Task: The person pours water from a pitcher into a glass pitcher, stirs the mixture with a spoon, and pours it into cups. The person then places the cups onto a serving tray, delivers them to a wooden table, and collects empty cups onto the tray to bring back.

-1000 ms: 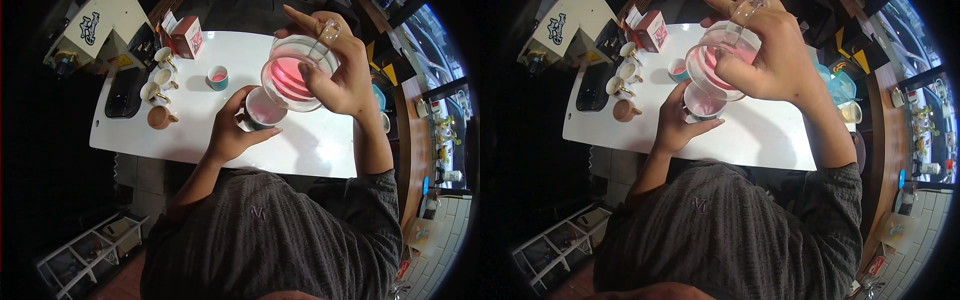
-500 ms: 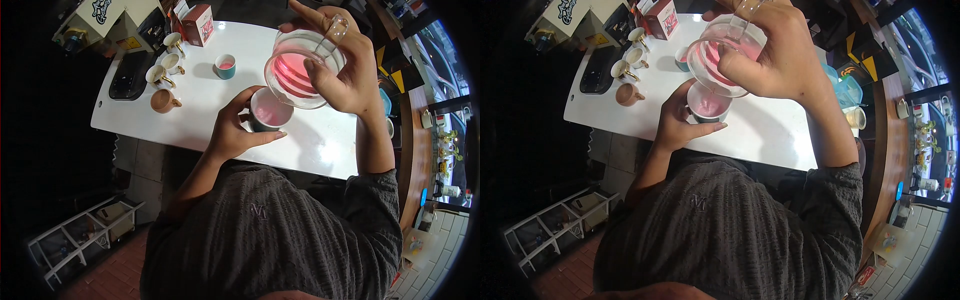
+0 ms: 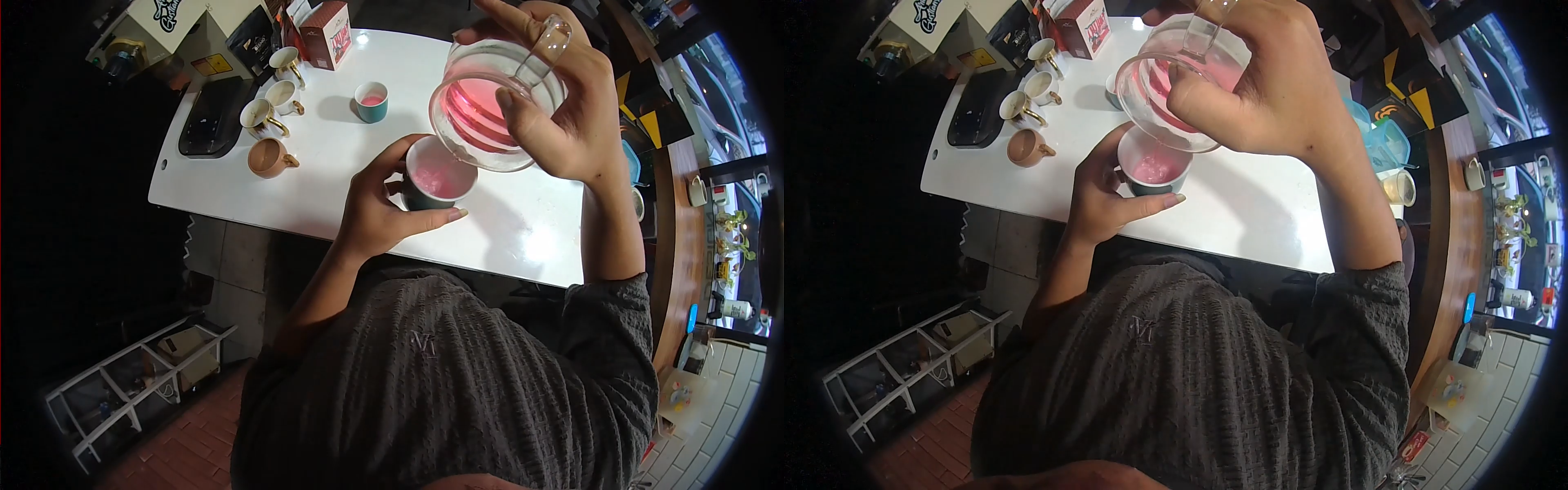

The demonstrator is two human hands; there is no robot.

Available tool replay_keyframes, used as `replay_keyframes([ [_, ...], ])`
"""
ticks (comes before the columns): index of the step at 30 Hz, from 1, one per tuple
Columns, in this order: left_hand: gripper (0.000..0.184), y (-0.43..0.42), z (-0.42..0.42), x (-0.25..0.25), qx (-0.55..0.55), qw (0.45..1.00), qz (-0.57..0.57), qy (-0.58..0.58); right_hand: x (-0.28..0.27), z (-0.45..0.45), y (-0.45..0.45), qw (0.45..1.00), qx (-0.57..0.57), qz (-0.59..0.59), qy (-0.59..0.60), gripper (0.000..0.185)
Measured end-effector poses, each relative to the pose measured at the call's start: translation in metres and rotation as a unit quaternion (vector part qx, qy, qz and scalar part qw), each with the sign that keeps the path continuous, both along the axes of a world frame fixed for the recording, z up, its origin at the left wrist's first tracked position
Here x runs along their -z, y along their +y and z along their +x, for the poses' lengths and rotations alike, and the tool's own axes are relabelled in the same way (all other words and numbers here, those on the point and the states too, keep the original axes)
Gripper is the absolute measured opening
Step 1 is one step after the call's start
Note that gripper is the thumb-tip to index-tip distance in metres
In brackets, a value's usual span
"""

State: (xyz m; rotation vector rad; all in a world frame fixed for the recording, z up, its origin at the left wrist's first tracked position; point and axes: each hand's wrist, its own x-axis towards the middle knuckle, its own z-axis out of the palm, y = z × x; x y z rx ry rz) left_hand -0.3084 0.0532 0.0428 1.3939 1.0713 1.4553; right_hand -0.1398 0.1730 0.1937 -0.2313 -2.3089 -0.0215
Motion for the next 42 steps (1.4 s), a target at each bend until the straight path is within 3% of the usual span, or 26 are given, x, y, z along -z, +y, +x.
replay_keyframes([
  [13, 0.08, -0.003, -0.014, 0.006, -0.012, 0.999, 0.029, 0.019, -0.005, -0.012, -0.01, 0.999, 0.037, 0.006, -0.033, 0.071],
  [19, 0.08, -0.003, -0.023, 0.009, -0.015, 0.999, 0.026, 0.035, -0.009, -0.025, -0.018, 0.999, -0.021, -0.021, 0.018, 0.07],
  [26, 0.082, -0.002, -0.032, 0.011, -0.014, 0.999, 0.034, 0.038, -0.005, -0.037, -0.021, 0.999, -0.003, 0.002, 0.04, 0.069],
  [31, 0.083, -0.001, -0.035, 0.011, -0.013, 0.999, 0.011, 0.04, 0.001, -0.033, 0.0, 1.0, -0.025, 0.012, 0.004, 0.067],
  [37, 0.082, 0.001, -0.037, 0.003, -0.002, 0.998, -0.004, 0.057, -0.002, -0.036, -0.001, 0.997, -0.062, -0.002, 0.042, 0.064],
  [40, 0.081, 0.004, -0.037, -0.001, 0.016, 0.998, -0.027, 0.048, -0.013, -0.036, -0.014, 1.0, -0.001, -0.03, 0.006, 0.064],
  [42, 0.081, 0.005, -0.037, -0.001, 0.018, 0.998, -0.027, 0.046, -0.003, -0.034, 0.0, 0.999, -0.035, -0.003, 0.027, 0.064],
])
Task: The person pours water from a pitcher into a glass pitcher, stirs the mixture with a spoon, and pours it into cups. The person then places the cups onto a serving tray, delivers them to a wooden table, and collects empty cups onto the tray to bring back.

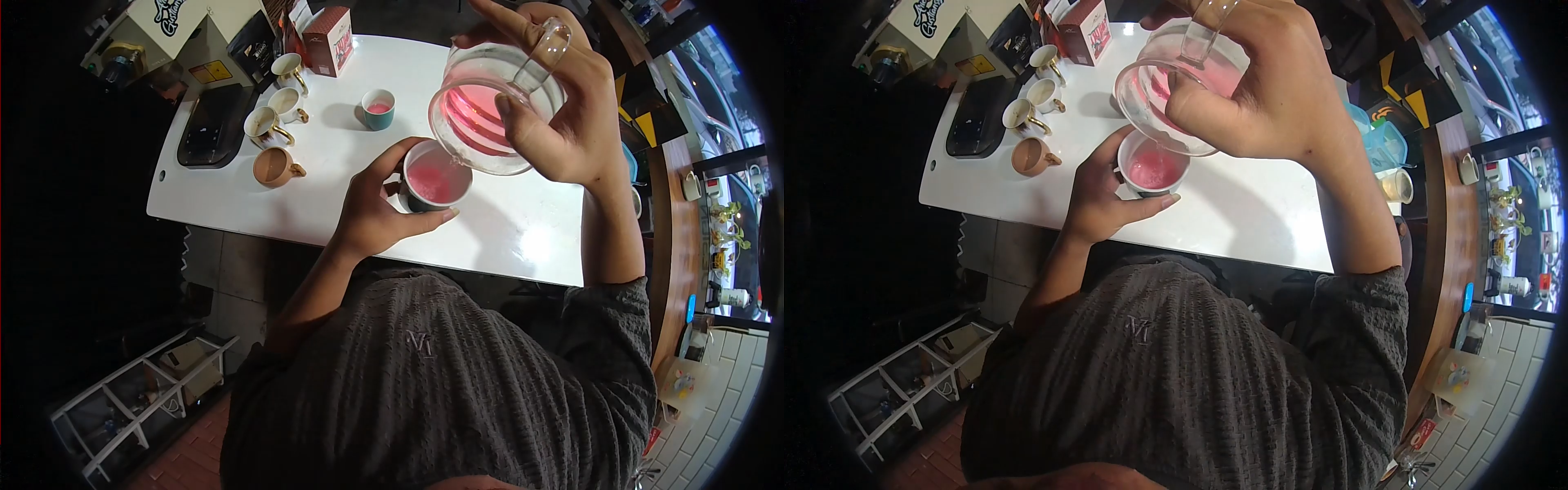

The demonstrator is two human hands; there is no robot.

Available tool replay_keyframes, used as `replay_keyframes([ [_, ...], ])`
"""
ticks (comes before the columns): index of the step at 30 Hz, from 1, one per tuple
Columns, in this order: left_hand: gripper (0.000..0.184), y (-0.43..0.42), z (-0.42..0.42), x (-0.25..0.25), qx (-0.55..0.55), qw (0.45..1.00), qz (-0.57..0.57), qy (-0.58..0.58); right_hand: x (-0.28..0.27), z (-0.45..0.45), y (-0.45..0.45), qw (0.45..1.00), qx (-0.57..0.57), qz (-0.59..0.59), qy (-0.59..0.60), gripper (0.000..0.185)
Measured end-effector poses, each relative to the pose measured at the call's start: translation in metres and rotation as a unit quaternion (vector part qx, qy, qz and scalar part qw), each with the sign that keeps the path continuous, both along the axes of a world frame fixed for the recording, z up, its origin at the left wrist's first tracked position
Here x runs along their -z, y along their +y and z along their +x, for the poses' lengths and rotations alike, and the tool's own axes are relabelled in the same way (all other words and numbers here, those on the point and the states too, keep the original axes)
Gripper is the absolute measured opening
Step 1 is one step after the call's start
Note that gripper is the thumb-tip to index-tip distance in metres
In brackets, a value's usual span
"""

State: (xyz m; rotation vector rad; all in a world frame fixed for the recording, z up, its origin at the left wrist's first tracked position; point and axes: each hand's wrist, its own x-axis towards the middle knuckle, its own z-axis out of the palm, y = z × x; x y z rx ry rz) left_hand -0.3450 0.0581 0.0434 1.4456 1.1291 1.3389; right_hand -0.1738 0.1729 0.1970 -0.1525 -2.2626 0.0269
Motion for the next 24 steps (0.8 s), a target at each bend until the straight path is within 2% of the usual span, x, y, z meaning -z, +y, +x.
replay_keyframes([
  [4, 0.081, 0.001, 0.002, 0.0, 0.001, 1.0, 0.011, -0.004, -0.012, -0.002, -0.016, 1.0, 0.025, -0.005, -0.01, 0.065],
  [10, 0.08, 0.004, 0.006, 0.005, 0.005, 1.0, 0.016, -0.025, -0.007, 0.003, -0.006, 1.0, -0.004, 0.027, 0.0, 0.065],
  [13, 0.079, 0.005, 0.008, 0.007, 0.001, 0.999, 0.028, -0.032, -0.01, 0.004, -0.012, 1.0, 0.023, -0.004, -0.016, 0.065],
  [16, 0.078, 0.006, 0.011, 0.01, -0.004, 0.998, 0.056, -0.029, -0.003, 0.006, -0.001, 1.0, 0.006, 0.019, 0.0, 0.065],
  [24, 0.076, 0.007, 0.02, 0.013, -0.01, 0.998, 0.046, -0.029, 0.003, 0.01, 0.003, 0.999, -0.002, 0.025, 0.026, 0.066],
])
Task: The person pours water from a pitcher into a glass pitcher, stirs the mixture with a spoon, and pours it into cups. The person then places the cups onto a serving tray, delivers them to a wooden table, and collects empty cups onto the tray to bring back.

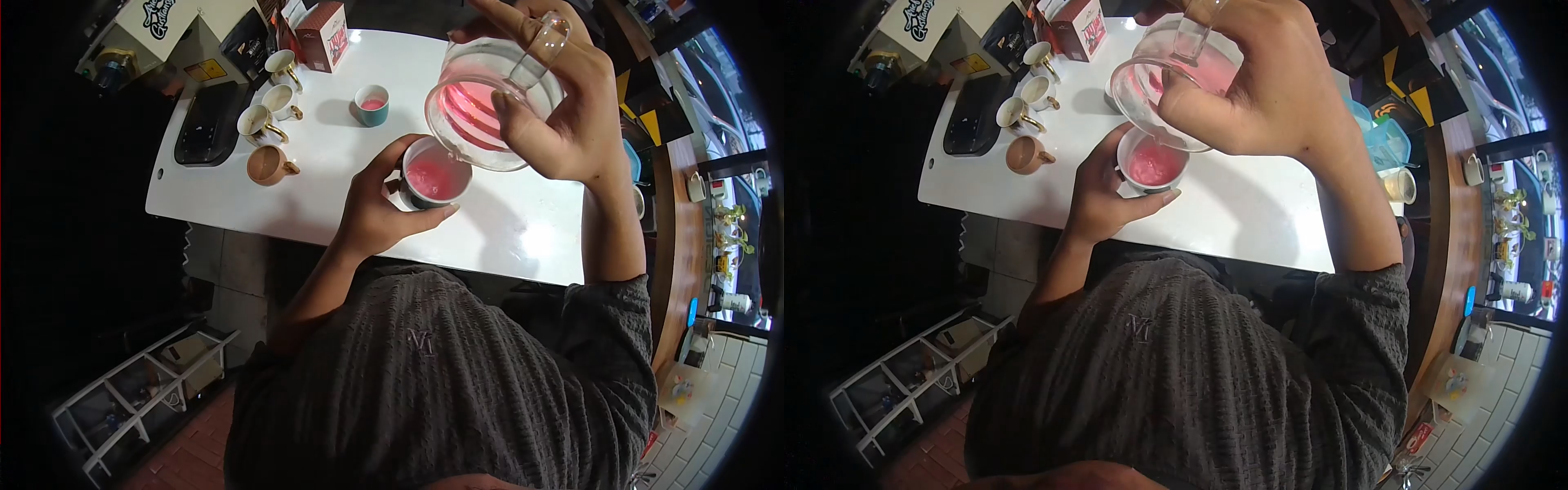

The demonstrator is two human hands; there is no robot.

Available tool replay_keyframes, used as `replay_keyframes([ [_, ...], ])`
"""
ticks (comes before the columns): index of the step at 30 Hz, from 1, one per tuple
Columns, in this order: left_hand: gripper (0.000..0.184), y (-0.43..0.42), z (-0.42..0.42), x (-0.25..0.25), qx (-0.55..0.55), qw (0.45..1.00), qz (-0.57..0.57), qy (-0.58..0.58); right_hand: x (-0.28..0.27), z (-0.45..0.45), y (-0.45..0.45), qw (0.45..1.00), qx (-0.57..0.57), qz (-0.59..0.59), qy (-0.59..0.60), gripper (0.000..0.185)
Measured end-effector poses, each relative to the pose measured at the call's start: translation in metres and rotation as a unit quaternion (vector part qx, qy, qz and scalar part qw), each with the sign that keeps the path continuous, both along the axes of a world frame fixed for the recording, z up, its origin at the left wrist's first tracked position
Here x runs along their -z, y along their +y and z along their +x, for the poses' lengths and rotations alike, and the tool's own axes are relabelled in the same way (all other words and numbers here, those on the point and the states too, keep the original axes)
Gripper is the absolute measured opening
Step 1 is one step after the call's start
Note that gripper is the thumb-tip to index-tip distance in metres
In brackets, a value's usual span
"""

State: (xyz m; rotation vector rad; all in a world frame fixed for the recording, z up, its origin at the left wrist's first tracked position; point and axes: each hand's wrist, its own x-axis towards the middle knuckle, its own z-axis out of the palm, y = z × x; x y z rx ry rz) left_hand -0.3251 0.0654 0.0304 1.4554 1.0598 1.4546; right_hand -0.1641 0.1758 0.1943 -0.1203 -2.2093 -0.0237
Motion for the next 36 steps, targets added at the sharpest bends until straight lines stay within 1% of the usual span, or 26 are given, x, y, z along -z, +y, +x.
replay_keyframes([
  [4, 0.074, 0.0, 0.006, -0.002, -0.008, 1.0, 0.017, -0.006, -0.008, 0.003, -0.008, 0.999, 0.005, -0.028, -0.024, 0.066],
  [7, 0.073, 0.001, 0.008, -0.001, -0.006, 1.0, 0.018, -0.009, -0.008, 0.007, -0.006, 0.998, 0.031, -0.031, -0.054, 0.065],
  [13, 0.072, 0.003, 0.013, -0.003, -0.011, 1.0, 0.012, -0.017, -0.005, 0.008, 0.002, 1.0, -0.006, -0.019, -0.022, 0.063],
  [16, 0.072, 0.003, 0.015, -0.003, -0.018, 1.0, 0.007, -0.02, 0.001, 0.012, 0.014, 0.998, 0.0, 0.01, -0.054, 0.065],
  [19, 0.072, 0.003, 0.017, -0.003, -0.021, 1.0, 0.005, -0.013, -0.009, 0.011, 0.001, 0.998, 0.0, -0.019, -0.052, 0.066],
  [22, 0.071, 0.002, 0.02, -0.006, -0.031, 0.999, -0.008, -0.014, -0.007, 0.012, 0.004, 0.999, -0.007, -0.013, -0.052, 0.067],
  [25, 0.071, 0.003, 0.022, -0.005, -0.036, 0.999, 0.0, -0.019, 0.003, 0.011, 0.015, 0.999, -0.039, 0.005, -0.016, 0.066],
  [31, 0.07, 0.002, 0.023, -0.004, -0.037, 0.999, -0.004, -0.02, -0.003, 0.011, 0.009, 0.999, -0.041, 0.015, -0.03, 0.065],
  [34, 0.071, 0.002, 0.023, -0.003, -0.041, 0.999, 0.003, -0.017, -0.006, 0.01, 0.006, 0.998, -0.04, -0.01, -0.044, 0.064],
  [36, 0.071, 0.001, 0.023, -0.003, -0.042, 0.999, 0.005, -0.017, 0.001, 0.009, 0.013, 0.998, -0.05, 0.01, -0.024, 0.064],
])
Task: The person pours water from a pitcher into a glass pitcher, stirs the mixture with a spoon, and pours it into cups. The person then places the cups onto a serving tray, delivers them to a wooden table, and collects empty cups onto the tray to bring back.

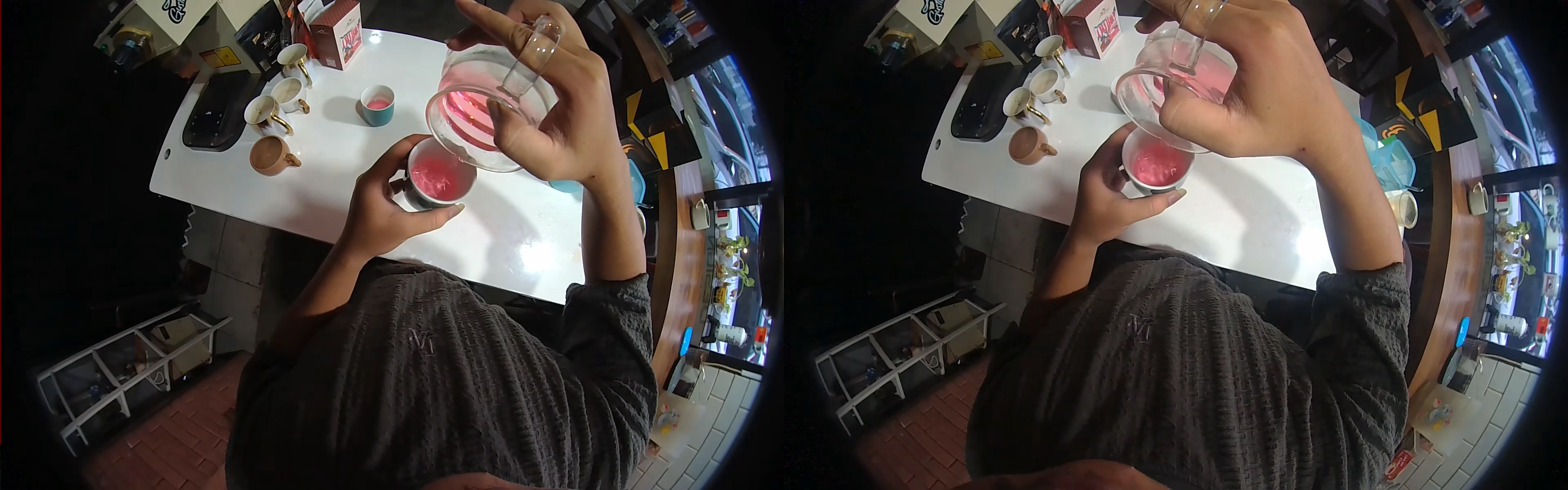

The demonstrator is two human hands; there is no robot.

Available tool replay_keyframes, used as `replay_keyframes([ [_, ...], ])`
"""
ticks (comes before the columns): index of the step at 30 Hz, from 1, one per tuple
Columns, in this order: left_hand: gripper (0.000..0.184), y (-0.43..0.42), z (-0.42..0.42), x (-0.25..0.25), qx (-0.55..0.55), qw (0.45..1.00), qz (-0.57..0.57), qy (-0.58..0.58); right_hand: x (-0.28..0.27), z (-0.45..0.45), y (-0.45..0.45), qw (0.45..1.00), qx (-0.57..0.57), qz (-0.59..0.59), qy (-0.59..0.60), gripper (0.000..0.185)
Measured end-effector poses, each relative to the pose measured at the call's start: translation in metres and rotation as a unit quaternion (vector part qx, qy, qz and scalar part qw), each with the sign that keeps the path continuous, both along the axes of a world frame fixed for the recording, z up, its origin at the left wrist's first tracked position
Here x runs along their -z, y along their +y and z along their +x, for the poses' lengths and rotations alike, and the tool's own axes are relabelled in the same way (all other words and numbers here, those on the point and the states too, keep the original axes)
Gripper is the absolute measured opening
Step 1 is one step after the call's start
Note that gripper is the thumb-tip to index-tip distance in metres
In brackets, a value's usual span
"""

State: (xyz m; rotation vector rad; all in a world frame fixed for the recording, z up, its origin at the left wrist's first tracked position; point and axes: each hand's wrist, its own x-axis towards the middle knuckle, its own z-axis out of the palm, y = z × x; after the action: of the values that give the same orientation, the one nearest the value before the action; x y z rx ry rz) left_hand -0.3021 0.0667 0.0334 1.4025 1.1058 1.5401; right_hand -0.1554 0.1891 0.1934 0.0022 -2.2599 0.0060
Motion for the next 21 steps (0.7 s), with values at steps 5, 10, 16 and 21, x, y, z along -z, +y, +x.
replay_keyframes([
  [5, 0.072, -0.001, -0.001, 0.0, -0.003, 1.0, 0.014, 0.007, -0.007, 0.001, -0.007, 1.0, -0.013, -0.001, -0.007, 0.064],
  [10, 0.073, -0.003, -0.002, -0.001, -0.008, 1.0, 0.014, 0.014, -0.002, 0.002, -0.001, 0.999, 0.009, 0.004, -0.036, 0.064],
  [16, 0.074, -0.005, -0.004, 0.004, -0.006, 1.0, 0.019, 0.009, -0.002, -0.004, -0.011, 1.0, -0.01, -0.017, -0.001, 0.062],
  [21, 0.077, -0.005, -0.007, 0.007, 0.002, 1.0, 0.02, 0.01, -0.008, -0.008, -0.021, 0.999, 0.018, -0.029, -0.022, 0.06],
])
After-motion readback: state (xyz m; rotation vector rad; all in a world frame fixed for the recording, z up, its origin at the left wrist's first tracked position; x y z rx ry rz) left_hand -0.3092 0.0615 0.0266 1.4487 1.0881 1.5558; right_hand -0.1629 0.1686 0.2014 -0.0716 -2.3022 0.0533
